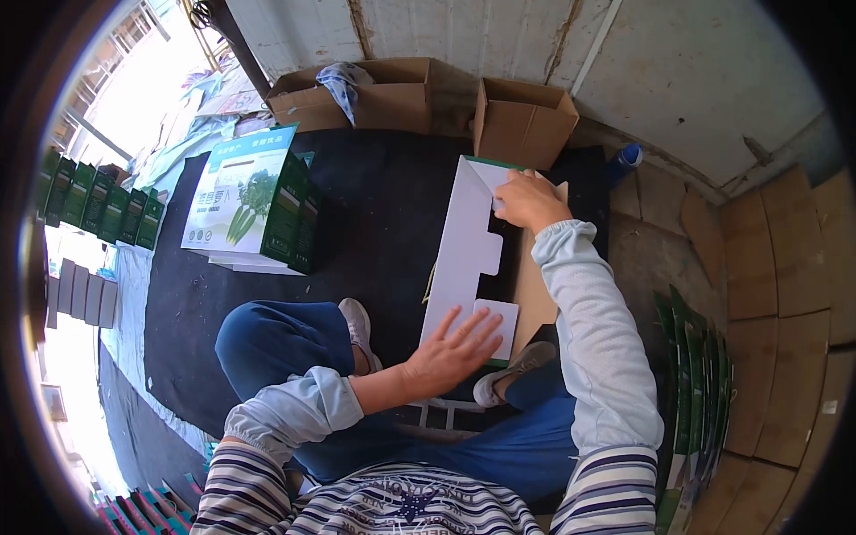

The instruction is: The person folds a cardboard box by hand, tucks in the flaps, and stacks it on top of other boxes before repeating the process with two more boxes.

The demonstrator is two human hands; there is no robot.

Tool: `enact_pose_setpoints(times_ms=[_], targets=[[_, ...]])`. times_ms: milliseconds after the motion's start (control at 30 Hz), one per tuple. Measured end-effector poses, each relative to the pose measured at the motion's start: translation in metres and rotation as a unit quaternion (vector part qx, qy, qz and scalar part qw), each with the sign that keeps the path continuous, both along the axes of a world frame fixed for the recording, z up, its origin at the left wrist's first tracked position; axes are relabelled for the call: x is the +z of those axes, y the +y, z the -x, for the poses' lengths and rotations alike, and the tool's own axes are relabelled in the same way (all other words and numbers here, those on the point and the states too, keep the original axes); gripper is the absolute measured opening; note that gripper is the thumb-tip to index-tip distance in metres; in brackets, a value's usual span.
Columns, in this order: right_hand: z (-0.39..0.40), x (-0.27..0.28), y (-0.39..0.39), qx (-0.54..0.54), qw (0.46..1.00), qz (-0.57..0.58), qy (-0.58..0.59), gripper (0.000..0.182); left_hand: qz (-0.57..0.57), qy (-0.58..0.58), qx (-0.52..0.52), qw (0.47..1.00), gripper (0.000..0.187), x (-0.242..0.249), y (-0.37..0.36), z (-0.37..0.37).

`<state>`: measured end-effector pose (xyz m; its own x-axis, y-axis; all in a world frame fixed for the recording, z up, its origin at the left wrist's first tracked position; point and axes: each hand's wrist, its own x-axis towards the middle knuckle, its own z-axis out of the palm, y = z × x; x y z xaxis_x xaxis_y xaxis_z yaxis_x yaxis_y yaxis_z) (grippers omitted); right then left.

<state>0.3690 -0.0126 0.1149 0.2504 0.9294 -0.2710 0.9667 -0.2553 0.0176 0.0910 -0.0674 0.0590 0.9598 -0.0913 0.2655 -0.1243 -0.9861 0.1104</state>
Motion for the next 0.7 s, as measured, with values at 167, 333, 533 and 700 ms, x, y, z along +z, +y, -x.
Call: enact_pose_setpoints(times_ms=[167, 333, 533, 700], targets=[[0.014, 0.020, -0.012, -0.087, 0.996, -0.006, 0.000, 0.032, 0.011, 0.054, -0.008, 0.998, 0.053, 0.006, -0.027, -0.020], [-0.003, 0.013, -0.008, -0.073, 0.997, 0.005, -0.005, 0.039, 0.055, 0.110, 0.028, 0.992, 0.054, 0.003, -0.041, -0.051], [-0.040, 0.003, -0.039, -0.166, 0.978, 0.119, 0.047, 0.051, 0.127, 0.139, 0.130, 0.973, 0.032, 0.020, -0.028, -0.022], [-0.046, 0.017, -0.098, -0.301, 0.873, 0.088, 0.373, 0.077, 0.282, 0.112, 0.232, 0.924, 0.031, 0.015, 0.039, 0.007]])
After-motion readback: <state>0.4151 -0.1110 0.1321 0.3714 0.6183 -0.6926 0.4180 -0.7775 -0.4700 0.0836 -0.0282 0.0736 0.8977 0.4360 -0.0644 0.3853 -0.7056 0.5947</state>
